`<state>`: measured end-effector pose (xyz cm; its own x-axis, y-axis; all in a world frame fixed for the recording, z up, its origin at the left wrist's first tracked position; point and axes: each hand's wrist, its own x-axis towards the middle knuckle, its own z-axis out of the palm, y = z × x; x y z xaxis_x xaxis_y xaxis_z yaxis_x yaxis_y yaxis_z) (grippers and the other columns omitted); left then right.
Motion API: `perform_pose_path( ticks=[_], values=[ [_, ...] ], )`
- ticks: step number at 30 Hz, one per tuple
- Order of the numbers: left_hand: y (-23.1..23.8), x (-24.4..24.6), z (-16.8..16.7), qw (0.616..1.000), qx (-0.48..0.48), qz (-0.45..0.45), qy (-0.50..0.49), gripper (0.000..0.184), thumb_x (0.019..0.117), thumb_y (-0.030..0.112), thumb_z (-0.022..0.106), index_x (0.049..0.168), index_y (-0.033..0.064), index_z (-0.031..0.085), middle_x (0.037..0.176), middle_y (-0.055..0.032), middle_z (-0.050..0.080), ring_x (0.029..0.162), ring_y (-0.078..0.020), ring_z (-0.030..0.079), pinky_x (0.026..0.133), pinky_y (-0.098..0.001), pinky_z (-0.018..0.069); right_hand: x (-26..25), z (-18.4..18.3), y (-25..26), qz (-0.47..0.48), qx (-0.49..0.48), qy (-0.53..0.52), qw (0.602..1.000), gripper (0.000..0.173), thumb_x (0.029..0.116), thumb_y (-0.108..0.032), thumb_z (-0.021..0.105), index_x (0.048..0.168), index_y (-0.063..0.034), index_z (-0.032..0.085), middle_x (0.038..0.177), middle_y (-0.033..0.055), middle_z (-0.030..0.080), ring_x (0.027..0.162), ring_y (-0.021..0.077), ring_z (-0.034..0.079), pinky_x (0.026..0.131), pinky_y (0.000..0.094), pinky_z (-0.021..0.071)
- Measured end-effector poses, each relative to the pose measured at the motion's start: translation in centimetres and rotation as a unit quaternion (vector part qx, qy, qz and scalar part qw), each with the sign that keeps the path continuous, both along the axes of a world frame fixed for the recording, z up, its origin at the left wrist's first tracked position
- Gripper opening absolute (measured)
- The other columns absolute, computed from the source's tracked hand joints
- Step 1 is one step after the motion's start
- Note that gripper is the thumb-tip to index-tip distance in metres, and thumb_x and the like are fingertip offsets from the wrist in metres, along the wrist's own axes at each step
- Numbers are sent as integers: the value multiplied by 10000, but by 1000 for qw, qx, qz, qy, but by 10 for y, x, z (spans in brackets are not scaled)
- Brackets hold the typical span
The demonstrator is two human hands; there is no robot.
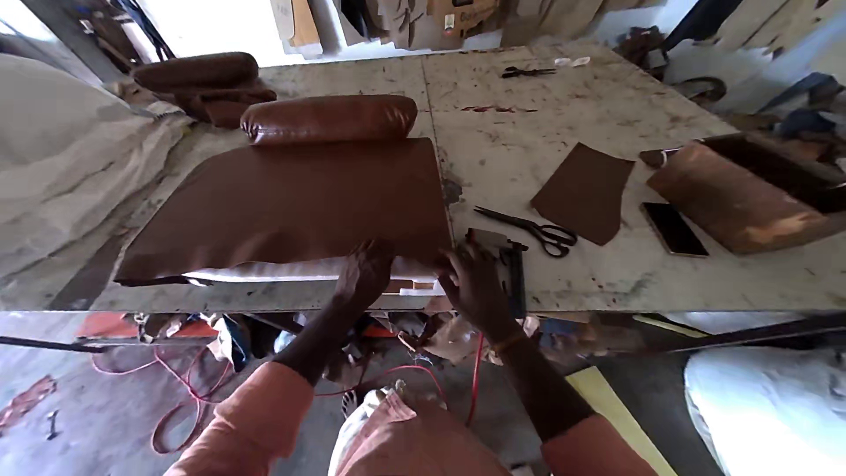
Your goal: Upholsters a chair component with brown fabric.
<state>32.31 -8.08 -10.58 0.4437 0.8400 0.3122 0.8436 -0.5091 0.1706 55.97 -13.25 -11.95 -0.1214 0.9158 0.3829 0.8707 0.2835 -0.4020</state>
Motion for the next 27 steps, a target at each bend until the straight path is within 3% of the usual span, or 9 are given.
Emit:
perform_pose_path(
  ticks=[2,6,9,12,15,17,19,23,27],
  values=[
    [7,5,2,1000,-28,6,10,262,1034,181,504,1160,76,708,1189,-130,686,1139,-312,641,990,-486,510,-16,13,5,-5,-6,-61,998,408,998,-381,612,1328,-146,662,1330,134,637,1258,349,579,1067,576,438],
    [18,6,6,996,-77,-12,43,278,1005,191,518,1213,77,662,1242,-146,641,1197,-347,593,996,-533,477,-50,20,17,-23,-27,-111,993,196,972,-180,642,1110,-55,704,1113,153,682,1067,363,648,870,538,537],
    [25,4,10,995,-93,-30,36,299,1000,207,516,1242,76,632,1301,-149,622,1255,-340,574,1045,-530,463,-60,23,23,-56,-19,-136,989,182,958,-122,623,1116,-51,681,1098,169,675,1022,373,662,800,536,551],
    [28,4,11,993,-97,-59,39,392,1039,396,454,1207,95,640,1213,-132,651,1204,-319,600,1032,-527,472,-57,4,32,-55,40,-125,990,301,925,-207,657,1157,-16,643,1050,211,657,983,401,660,788,579,532],
    [35,-2,14,985,-122,-117,40,620,910,595,619,1327,136,613,1280,-124,642,1242,-315,583,1061,-556,456,-45,2,43,0,27,-134,991,343,930,-328,658,1093,-26,652,984,183,674,932,380,669,803,566,523],
    [37,-4,23,976,-151,-141,65,752,836,634,707,1398,156,561,1359,-123,604,1291,-320,550,1078,-563,438,-40,13,49,45,-10,-169,984,337,978,-362,522,1057,-61,651,933,141,678,883,341,683,757,541,537],
    [36,-4,28,972,-174,-143,72,778,822,605,751,1402,129,542,1347,-143,599,1277,-343,551,1064,-585,441,-35,22,57,105,-30,-180,978,356,979,-442,503,1061,-134,661,882,78,670,819,285,680,665,510,548],
    [34,-2,31,973,-175,-133,77,801,829,632,733,1423,138,524,1339,-139,602,1267,-337,557,1075,-576,434,-20,31,55,155,-33,-190,969,313,977,-366,613,1195,-145,655,981,94,682,866,289,685,706,507,571],
    [36,0,20,982,-127,-136,38,551,910,665,601,1296,276,663,1229,-51,665,1195,-256,606,1020,-534,493,-9,22,13,26,8,-164,986,340,983,-240,599,1229,-14,661,1208,221,650,1105,373,666,893,501,583]
  ],
)
